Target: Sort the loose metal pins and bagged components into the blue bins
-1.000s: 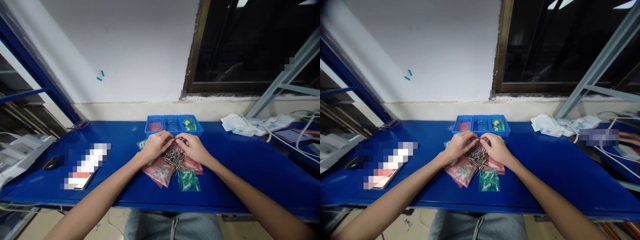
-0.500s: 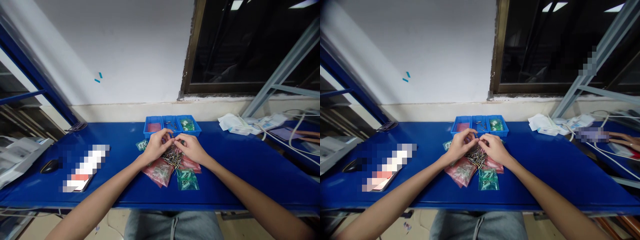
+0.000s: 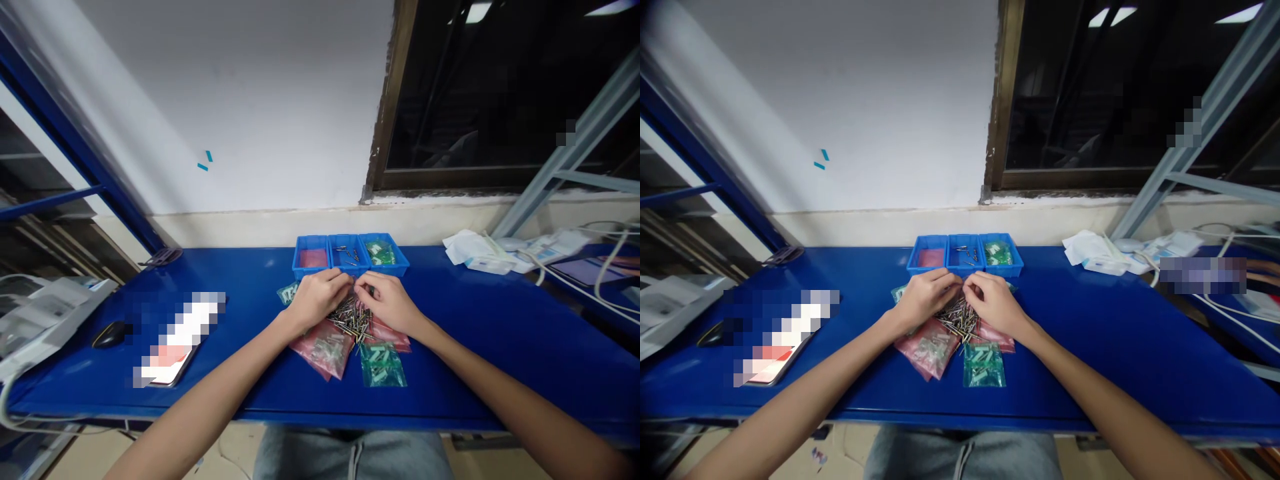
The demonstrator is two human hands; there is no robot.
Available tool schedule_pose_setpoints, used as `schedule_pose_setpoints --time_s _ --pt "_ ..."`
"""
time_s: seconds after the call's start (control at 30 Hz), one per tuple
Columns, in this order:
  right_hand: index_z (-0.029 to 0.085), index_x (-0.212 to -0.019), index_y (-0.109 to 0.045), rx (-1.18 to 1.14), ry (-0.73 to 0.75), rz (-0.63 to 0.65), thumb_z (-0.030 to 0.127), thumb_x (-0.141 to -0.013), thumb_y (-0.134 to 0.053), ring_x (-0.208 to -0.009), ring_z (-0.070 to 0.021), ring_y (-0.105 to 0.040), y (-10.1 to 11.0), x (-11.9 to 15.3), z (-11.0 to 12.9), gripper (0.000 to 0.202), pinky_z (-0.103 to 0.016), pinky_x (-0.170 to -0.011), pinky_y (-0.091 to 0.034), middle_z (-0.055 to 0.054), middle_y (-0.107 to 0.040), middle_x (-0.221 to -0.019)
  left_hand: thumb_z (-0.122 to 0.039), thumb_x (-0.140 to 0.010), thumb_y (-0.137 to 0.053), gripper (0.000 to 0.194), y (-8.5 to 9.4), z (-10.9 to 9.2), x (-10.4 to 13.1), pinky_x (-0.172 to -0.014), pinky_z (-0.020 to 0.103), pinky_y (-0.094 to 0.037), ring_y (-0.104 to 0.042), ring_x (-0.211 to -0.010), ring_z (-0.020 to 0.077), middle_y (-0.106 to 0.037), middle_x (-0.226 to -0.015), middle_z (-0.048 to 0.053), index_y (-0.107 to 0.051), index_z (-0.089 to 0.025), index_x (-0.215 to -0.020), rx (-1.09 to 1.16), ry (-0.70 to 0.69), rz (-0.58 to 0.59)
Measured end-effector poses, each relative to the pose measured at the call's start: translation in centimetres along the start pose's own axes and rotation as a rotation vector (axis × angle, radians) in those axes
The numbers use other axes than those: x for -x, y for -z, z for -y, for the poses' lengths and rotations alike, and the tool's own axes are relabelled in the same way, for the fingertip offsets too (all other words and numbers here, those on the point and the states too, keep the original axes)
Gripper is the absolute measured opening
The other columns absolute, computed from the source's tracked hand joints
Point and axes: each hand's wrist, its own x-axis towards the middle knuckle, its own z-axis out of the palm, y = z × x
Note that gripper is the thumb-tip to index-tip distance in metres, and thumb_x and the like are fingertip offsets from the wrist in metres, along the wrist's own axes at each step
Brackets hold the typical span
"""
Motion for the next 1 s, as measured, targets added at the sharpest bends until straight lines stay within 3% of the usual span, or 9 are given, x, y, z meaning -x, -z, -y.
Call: schedule_pose_setpoints --time_s 0.2,0.4,0.67,0.83,1.0 --pt "0.020 -0.080 -0.062 -0.019 -0.017 -0.012 0.022 -0.095 -0.052 -0.064 -0.0145 -0.055 0.0 0.0 0.2 0.018 -0.028 -0.065 -0.042 0.001 -0.061 -0.073 -0.027 -0.102 -0.047 0.019 0.0 0.0 0.1 -0.066 0.025 -0.048 -0.062 -0.078 0.0144 -0.065 -0.093 0.004 -0.064 -0.018 -0.103 0.012 0.040 -0.033" --pt "0.020 -0.100 -0.062 -0.046 -0.023 -0.040 0.017 -0.091 -0.057 -0.076 -0.0164 -0.061 -0.3 0.0 -0.4 0.010 -0.029 -0.072 -0.046 -0.001 -0.065 -0.085 -0.025 -0.100 -0.049 0.014 0.1 -0.5 -0.1 -0.071 0.027 -0.049 -0.062 -0.078 0.0135 -0.068 -0.093 0.003 -0.061 -0.018 -0.102 0.194 0.083 -0.085" --pt "0.020 -0.090 -0.063 -0.021 -0.011 -0.002 0.018 -0.093 -0.056 -0.076 -0.0176 -0.060 -0.2 -0.1 -0.8 0.008 -0.029 -0.070 -0.044 -0.002 -0.065 -0.083 -0.027 -0.100 -0.052 0.013 0.3 -1.2 -0.4 -0.071 0.025 -0.050 -0.063 -0.074 0.0113 -0.070 -0.089 0.001 -0.061 -0.018 -0.097 0.405 0.099 -0.102" --pt "0.021 -0.088 -0.061 -0.028 -0.011 -0.024 0.017 -0.094 -0.052 -0.075 -0.0174 -0.060 -0.2 -0.1 -0.8 0.011 -0.029 -0.072 -0.043 -0.001 -0.065 -0.082 -0.030 -0.099 -0.054 0.015 0.1 -1.0 -0.2 -0.073 0.027 -0.051 -0.063 -0.080 0.0140 -0.068 -0.093 0.003 -0.061 -0.018 -0.106 0.269 0.148 -0.132" --pt "0.020 -0.087 -0.058 0.000 -0.018 -0.049 0.015 -0.094 -0.052 -0.075 -0.0173 -0.060 -0.3 0.0 -0.8 0.010 -0.029 -0.072 -0.042 -0.001 -0.063 -0.081 -0.028 -0.102 -0.049 0.018 0.3 -0.8 -0.1 -0.076 0.027 -0.053 -0.063 -0.087 0.0150 -0.064 -0.103 0.005 -0.062 -0.019 -0.111 0.090 0.086 -0.082"
